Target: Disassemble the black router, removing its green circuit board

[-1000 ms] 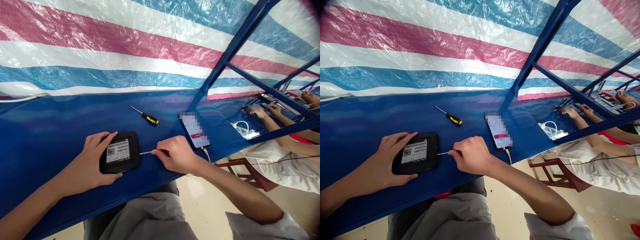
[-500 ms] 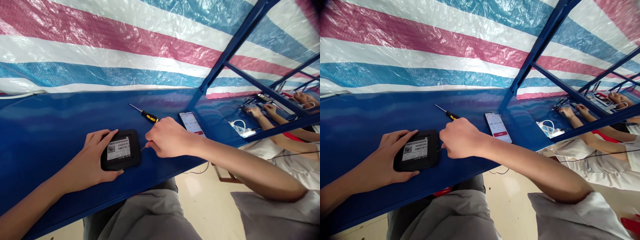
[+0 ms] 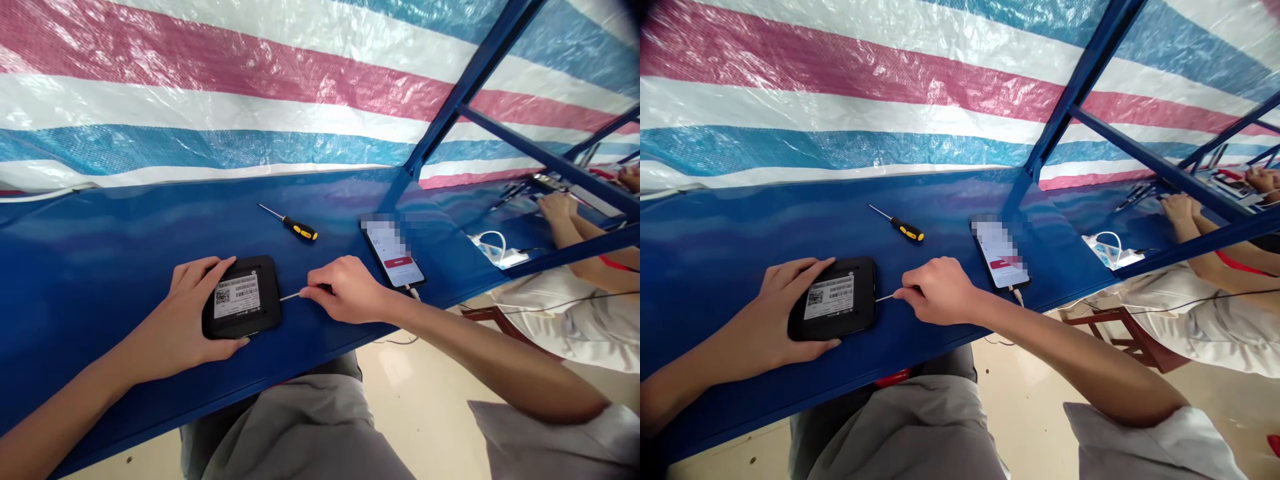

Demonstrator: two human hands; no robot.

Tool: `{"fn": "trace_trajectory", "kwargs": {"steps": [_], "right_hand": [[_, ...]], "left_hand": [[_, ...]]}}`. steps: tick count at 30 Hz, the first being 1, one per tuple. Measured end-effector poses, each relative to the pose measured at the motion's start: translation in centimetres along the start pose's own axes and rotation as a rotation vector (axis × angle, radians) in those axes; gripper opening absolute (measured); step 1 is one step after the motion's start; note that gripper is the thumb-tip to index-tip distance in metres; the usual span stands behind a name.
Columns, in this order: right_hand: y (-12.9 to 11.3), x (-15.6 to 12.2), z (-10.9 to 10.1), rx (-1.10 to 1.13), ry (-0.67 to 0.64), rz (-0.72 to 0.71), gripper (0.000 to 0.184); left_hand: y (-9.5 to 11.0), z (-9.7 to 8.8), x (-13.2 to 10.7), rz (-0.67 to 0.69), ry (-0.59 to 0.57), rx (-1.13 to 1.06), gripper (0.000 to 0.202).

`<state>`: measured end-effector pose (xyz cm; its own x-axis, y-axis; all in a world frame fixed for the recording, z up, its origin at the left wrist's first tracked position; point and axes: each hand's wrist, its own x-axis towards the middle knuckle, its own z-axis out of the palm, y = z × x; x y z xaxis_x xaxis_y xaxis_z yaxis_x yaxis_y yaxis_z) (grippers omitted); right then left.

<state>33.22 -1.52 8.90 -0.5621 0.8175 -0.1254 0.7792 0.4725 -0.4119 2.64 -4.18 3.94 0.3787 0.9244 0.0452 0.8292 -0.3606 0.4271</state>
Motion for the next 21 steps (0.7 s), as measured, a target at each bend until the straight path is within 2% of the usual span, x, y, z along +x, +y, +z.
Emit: {"fn": "trace_trajectory", "kwargs": {"steps": [4,7,13,15,21], "right_hand": [[0.4,-0.3,1.1,0.041,0.039,0.005,0.042],[0.2,-0.5,1.0,0.025,0.049,-0.007,0.039],[-1.9,-0.9,-1.3,-0.136,-0.002,-0.035,0.029],[-2.5,-1.2,-2.2,-0.126,-0.029,-0.074,0.024],[-2.8,-1.9,-3.9,-0.013,-0.152,-0.045,0.022]], "left_hand": [[-0.4,0.0,0.0,-0.005,-0.007,0.027,0.105],[-0.8,-0.2,0.0,0.005,-0.039,0.066,0.105],[-0.3,-1.0,-0.2,-0.005,-0.071,0.116,0.102],[0.2,-1.4,-0.3,-0.029,-0.09,0.116,0.103],[0.9,-2.1,-0.6,-0.186,-0.115,0.062,0.114]]}}
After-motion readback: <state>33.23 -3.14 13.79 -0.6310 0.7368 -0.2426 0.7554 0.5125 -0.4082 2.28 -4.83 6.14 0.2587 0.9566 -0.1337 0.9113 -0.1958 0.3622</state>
